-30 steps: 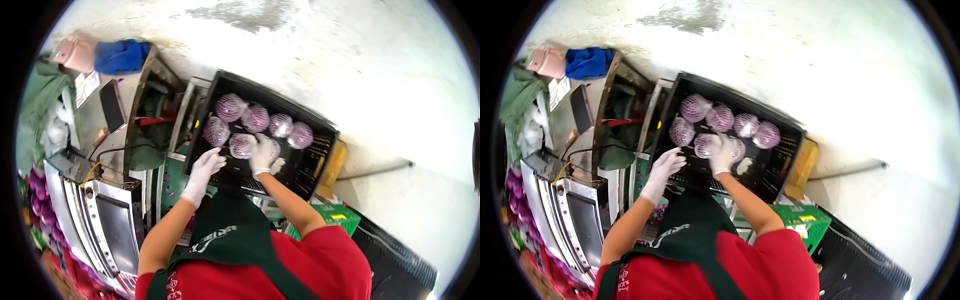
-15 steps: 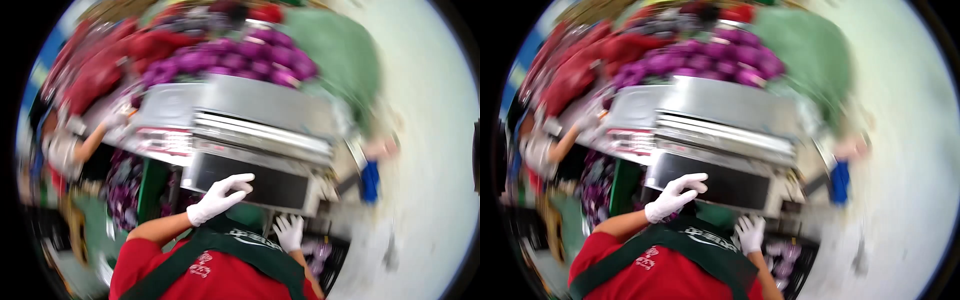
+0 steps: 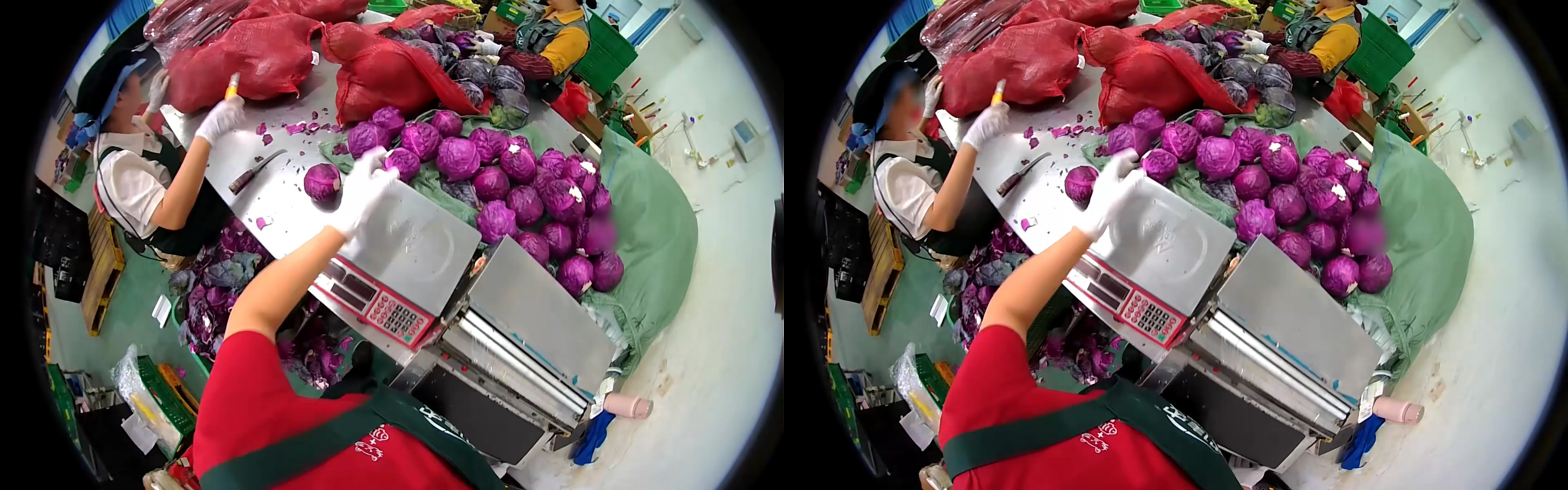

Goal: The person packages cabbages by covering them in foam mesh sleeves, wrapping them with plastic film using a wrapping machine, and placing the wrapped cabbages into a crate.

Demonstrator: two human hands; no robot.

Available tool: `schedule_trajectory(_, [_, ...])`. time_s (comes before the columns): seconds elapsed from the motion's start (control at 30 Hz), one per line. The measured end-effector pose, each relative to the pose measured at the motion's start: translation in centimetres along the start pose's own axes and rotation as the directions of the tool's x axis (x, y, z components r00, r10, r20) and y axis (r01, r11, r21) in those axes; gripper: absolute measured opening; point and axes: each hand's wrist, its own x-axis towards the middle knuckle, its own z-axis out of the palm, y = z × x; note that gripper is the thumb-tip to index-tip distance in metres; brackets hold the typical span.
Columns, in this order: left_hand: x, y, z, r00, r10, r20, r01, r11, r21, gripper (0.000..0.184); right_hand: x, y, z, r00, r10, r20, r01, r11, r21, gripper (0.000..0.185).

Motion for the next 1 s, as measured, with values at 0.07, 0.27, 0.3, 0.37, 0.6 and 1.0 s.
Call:
schedule_trajectory(0.07, [7.7, -4.0, 0.9, 0.919, 0.312, -0.239, -0.153, 0.845, 0.512, 0.076, 0.1, 0.0, 1.2, 1.000, -0.013, -0.013, 0.012, 1.000, -0.017, 0.065])
schedule_trajectory(0.27, [16.1, -7.6, 3.1, 0.942, -0.150, -0.300, 0.324, 0.634, 0.702, 0.109, 1.1, 0.0, 3.1, 0.997, -0.042, -0.063, 0.039, 0.998, -0.044, 0.064])
schedule_trajectory(0.3, [16.2, -8.2, 3.0, 0.938, -0.161, -0.307, 0.336, 0.635, 0.695, 0.107, 1.2, -0.1, 3.3, 0.996, -0.047, -0.072, 0.043, 0.998, -0.054, 0.064])
schedule_trajectory(0.37, [18.0, -10.7, 1.4, 0.947, -0.145, -0.287, 0.295, 0.747, 0.595, 0.100, 1.3, -0.2, 3.2, 0.994, -0.061, -0.089, 0.056, 0.997, -0.061, 0.064])
schedule_trajectory(0.6, [19.8, -13.7, -3.7, 0.904, -0.173, -0.392, 0.089, 0.971, -0.223, 0.095, 1.2, 0.6, 1.2, 0.992, -0.056, -0.111, 0.054, 0.998, -0.018, 0.062])
schedule_trajectory(1.0, [-8.1, 3.9, 4.1, 0.898, 0.393, 0.198, -0.437, 0.844, 0.310, 0.085, -2.2, -4.4, -5.3, 0.954, 0.298, 0.009, -0.262, 0.851, -0.456, 0.071])
